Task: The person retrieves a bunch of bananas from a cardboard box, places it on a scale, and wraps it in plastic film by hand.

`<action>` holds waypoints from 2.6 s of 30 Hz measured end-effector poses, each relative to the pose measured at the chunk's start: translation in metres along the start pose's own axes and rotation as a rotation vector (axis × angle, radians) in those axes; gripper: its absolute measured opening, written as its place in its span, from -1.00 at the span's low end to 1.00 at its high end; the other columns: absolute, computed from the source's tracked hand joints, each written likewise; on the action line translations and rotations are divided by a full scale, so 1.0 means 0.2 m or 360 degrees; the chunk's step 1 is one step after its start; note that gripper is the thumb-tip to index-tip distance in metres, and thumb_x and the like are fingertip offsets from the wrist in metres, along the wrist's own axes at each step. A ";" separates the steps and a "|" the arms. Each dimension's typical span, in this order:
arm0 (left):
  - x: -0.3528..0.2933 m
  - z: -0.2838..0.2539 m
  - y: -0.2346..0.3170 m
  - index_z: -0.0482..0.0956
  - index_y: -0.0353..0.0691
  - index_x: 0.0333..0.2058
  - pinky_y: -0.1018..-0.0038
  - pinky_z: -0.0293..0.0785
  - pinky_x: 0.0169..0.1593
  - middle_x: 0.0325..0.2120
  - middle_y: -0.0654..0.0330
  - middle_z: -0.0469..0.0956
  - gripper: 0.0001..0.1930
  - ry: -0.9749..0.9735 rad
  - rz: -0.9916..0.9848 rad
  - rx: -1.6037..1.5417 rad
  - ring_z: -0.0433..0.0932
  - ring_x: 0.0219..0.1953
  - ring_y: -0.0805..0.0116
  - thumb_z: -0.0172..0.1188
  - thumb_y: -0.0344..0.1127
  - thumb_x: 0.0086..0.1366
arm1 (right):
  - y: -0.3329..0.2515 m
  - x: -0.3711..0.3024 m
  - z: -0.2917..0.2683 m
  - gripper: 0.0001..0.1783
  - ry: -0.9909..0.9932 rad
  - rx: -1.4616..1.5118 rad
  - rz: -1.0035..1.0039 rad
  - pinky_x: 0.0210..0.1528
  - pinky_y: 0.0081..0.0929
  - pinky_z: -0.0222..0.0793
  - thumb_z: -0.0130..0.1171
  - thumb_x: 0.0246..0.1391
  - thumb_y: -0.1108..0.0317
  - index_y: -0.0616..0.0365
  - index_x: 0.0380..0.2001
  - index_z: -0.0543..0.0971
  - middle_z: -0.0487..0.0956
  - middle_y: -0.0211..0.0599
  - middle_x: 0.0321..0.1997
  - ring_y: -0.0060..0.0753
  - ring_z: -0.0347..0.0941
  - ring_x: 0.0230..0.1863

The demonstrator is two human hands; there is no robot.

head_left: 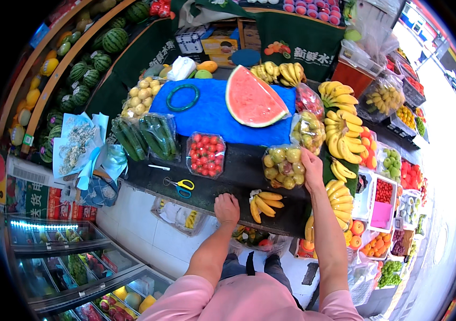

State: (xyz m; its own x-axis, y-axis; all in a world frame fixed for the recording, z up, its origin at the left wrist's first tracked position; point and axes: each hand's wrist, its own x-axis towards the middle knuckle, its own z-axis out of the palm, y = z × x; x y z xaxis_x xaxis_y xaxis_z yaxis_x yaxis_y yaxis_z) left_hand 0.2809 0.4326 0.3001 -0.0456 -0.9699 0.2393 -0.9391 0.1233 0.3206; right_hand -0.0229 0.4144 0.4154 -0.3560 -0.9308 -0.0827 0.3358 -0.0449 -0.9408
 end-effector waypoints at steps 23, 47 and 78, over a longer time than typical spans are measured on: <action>0.01 -0.03 -0.02 0.55 -0.16 -0.45 0.15 0.45 -0.18 -0.38 0.09 0.55 -0.88 -0.0206 0.0093 -0.0029 0.51 -0.24 0.02 0.20 -0.27 0.16 | 0.58 -1.23 0.42 -0.79 0.0720 -0.0644 0.0268 -0.40 -0.60 0.38 0.05 0.26 0.33 0.22 -0.34 0.59 0.55 -0.41 -0.48 -0.64 0.43 -0.48; -0.31 0.02 -0.37 0.65 -0.31 -0.43 0.28 0.50 -0.51 -0.53 0.07 0.62 -0.75 -0.0053 0.1595 0.0195 0.59 -0.56 0.20 0.02 -0.31 0.25 | 1.29 -3.73 0.63 -0.60 0.2566 -0.0447 0.0815 -0.21 -0.19 0.49 0.13 0.05 0.01 0.12 -0.31 0.69 0.67 -0.10 -0.37 -0.04 0.60 -0.33; -1.03 -0.66 -2.16 0.67 -0.22 -0.36 0.24 0.54 -0.24 -0.50 0.08 0.66 -0.72 -0.1639 0.0138 -0.0056 0.64 -0.42 0.15 0.09 -0.15 0.19 | 1.81 -5.10 0.95 -0.24 0.2889 -0.2267 0.2393 0.06 0.07 0.37 0.17 0.04 -0.11 0.18 0.17 0.30 0.33 0.07 0.22 0.10 0.30 0.22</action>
State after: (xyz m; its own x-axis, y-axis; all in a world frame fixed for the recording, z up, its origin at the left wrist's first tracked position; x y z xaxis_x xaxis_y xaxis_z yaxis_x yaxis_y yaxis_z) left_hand 0.7418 0.6061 0.2335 -0.3974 -0.6653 -0.6320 -0.9090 0.1912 0.3704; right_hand 0.6264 1.2784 0.2221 -0.6965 0.6900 0.1969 0.7110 0.6268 0.3187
